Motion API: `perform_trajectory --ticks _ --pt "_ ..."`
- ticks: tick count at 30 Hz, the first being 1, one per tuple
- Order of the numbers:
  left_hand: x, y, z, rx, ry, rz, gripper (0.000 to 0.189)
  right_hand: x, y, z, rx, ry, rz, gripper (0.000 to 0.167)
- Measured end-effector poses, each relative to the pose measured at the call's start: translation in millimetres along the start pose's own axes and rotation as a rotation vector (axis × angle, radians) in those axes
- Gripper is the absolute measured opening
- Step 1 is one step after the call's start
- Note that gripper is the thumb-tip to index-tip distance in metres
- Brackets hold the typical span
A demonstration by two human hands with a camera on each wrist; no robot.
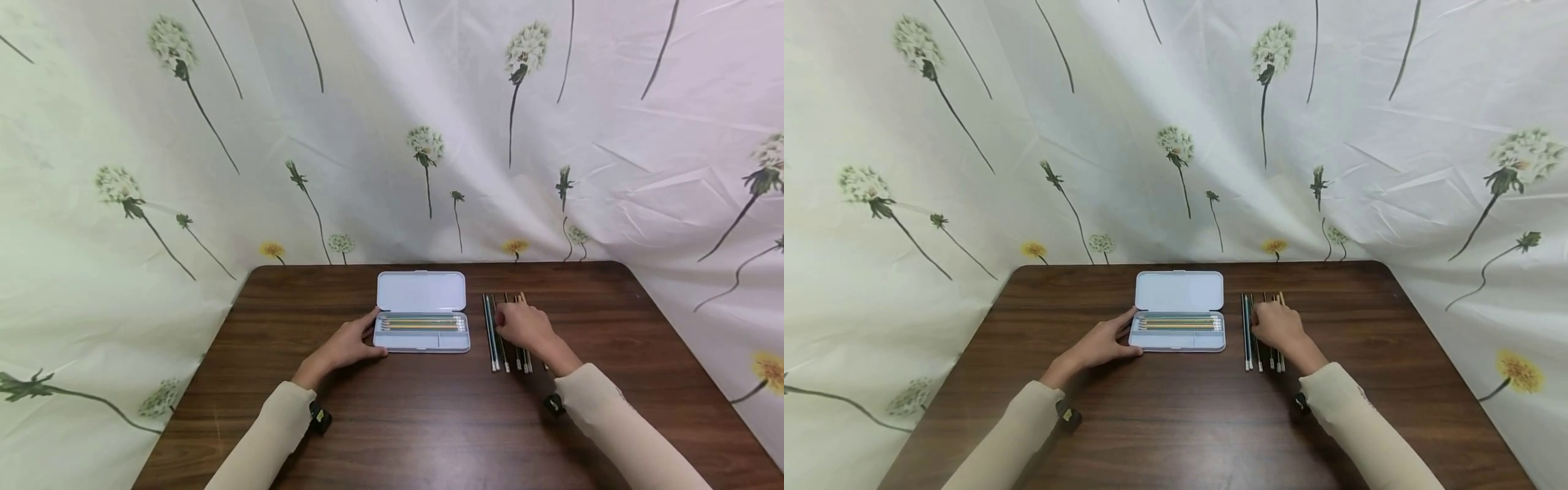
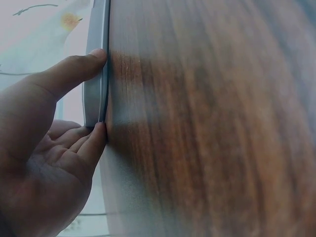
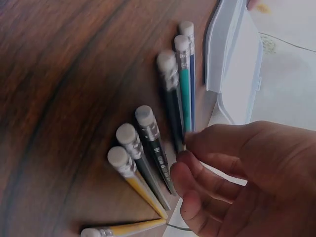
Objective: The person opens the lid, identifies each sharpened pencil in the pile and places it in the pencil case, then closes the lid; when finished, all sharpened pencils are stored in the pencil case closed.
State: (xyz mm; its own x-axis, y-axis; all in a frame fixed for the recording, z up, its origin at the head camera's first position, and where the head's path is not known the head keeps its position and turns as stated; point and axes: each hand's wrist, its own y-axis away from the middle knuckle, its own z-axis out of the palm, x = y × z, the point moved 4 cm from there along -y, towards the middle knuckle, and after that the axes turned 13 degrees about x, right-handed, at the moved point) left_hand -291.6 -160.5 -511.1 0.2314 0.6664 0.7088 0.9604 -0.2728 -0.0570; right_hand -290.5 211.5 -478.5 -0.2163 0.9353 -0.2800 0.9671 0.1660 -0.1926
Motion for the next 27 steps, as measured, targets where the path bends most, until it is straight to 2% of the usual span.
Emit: perform_trajectory --ticks 4,9,12,22,27 --pt "-2.2 -1.0 -0.6 0.003 0.004 0.007 0.104 -1.7 -2.8 1.6 -0.002 -0.014 0.009 0.014" --pt "-2.7 -0.4 0.0 -0.006 0.007 0.006 0.104 -1.1 -3.7 5.2 -0.030 -0.032 0.080 0.045" --pt "-1.8 0.3 0.2 -0.008 0.011 0.007 0.103 -0.8 -3.1 5.6 -0.026 -0.036 0.117 0.054" --pt "0.4 1.5 -0.6 -0.006 0.011 -0.004 0.103 -3.7 -2.1 1.7 -0.063 -0.042 0.206 0.053" --pt "0.8 2.3 -0.5 -0.006 0.013 -0.004 0.103 -4.1 -2.5 1.5 -0.077 -0.036 0.236 0.057"
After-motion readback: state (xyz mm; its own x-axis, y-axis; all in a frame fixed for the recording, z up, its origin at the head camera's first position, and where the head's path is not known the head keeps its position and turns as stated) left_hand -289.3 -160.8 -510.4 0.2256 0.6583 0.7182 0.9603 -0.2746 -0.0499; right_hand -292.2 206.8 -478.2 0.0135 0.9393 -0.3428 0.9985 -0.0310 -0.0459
